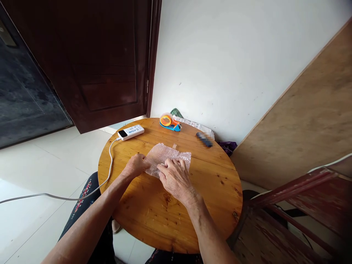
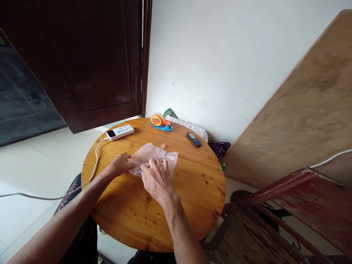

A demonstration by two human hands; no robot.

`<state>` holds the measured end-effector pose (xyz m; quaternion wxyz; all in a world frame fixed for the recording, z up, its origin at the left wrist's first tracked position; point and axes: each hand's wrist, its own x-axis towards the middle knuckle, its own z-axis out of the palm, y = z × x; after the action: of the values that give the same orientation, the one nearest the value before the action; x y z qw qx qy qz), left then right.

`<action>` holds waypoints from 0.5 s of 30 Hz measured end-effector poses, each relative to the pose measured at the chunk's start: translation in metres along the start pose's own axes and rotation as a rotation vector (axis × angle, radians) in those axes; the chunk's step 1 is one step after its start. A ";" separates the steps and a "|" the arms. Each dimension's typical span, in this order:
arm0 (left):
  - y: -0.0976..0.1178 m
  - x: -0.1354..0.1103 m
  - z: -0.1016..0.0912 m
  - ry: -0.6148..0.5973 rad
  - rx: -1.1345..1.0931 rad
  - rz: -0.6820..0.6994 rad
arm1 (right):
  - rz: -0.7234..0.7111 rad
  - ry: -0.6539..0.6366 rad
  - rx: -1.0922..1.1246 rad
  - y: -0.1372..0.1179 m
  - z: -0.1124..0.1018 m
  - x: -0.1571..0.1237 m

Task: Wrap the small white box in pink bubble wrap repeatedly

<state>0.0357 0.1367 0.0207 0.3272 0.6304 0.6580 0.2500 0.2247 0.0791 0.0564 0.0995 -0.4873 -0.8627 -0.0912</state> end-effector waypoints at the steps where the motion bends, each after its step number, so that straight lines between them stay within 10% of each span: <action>1: 0.000 0.002 0.003 -0.006 -0.027 0.007 | -0.004 -0.002 -0.008 -0.001 0.000 0.002; 15: 0.046 -0.036 0.015 -0.152 -0.100 0.343 | 0.138 0.073 0.345 0.007 -0.006 -0.008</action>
<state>0.0771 0.1030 0.0491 0.3596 0.7334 0.5009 0.2862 0.2350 0.0749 0.0602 0.2190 -0.5174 -0.8259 0.0476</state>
